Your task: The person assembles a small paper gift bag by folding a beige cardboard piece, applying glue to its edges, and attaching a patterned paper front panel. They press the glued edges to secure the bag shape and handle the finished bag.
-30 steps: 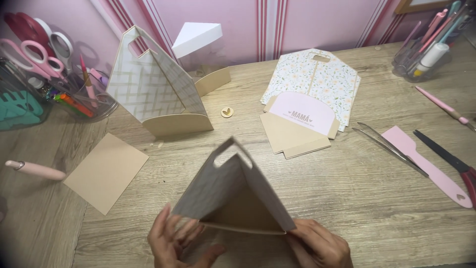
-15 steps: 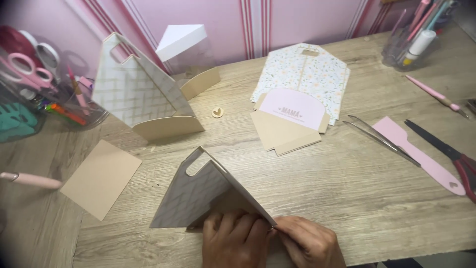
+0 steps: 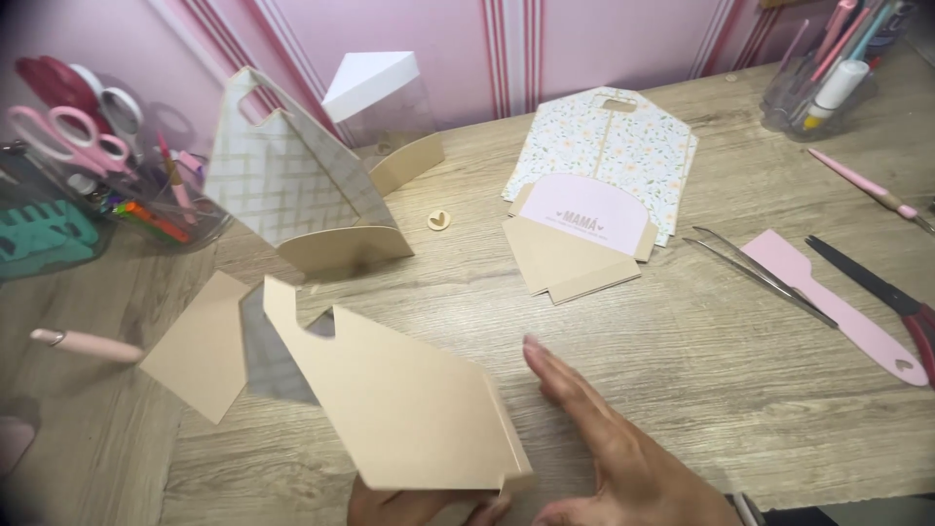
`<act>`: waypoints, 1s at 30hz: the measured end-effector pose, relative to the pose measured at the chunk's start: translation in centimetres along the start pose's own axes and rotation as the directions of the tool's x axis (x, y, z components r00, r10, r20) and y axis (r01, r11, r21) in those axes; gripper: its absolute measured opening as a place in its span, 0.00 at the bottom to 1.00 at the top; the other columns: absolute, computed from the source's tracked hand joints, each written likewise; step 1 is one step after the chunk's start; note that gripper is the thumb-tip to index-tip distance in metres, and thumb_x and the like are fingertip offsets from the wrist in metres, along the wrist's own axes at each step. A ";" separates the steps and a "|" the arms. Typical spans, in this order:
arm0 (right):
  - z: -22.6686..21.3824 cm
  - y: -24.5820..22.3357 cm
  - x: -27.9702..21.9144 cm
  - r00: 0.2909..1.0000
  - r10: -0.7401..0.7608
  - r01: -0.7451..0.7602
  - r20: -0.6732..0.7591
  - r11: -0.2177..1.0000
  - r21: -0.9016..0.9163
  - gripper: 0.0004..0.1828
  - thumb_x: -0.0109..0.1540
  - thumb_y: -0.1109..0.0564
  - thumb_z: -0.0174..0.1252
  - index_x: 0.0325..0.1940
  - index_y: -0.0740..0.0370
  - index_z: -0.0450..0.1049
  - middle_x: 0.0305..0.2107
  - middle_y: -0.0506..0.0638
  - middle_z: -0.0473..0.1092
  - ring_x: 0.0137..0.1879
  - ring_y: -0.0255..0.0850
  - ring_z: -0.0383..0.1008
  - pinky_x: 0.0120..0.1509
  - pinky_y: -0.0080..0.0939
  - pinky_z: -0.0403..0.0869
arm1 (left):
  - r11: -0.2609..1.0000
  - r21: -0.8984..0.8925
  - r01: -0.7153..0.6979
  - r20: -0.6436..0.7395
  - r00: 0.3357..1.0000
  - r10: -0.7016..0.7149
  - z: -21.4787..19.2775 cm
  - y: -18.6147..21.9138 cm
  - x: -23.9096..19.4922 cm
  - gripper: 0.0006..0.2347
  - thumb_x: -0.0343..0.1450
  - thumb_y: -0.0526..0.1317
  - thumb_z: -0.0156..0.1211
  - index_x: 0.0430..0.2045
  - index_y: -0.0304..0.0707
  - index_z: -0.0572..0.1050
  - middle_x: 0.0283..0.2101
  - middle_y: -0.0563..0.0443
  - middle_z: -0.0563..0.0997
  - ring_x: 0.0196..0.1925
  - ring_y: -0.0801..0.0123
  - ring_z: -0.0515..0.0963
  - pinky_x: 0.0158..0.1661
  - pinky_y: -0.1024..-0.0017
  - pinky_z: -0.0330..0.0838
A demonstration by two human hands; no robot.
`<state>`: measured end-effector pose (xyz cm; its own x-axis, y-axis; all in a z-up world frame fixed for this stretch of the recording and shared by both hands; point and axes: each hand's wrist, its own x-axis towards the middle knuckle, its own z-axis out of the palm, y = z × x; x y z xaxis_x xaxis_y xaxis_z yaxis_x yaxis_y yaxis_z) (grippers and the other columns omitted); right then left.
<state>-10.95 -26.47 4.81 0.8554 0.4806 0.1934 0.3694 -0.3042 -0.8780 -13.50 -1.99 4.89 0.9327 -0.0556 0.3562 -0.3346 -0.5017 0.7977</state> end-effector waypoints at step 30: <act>1.7 -3.8 1.7 0.995 -0.068 0.058 0.079 0.990 0.132 0.53 0.56 0.52 0.76 0.78 0.56 0.53 0.69 0.59 0.56 0.80 0.49 0.54 0.79 0.49 0.55 | 0.856 0.156 -0.493 -0.093 0.855 0.509 -2.5 2.8 0.6 0.09 0.68 0.49 0.67 0.27 0.47 0.77 0.27 0.53 0.83 0.34 0.61 0.85 0.39 0.68 0.76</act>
<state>-11.48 -23.13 7.73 0.7968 0.5636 0.2178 0.3668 -0.1648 -0.9156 -14.17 -1.23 8.55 0.6148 -0.2225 0.7566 -0.7252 -0.5365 0.4315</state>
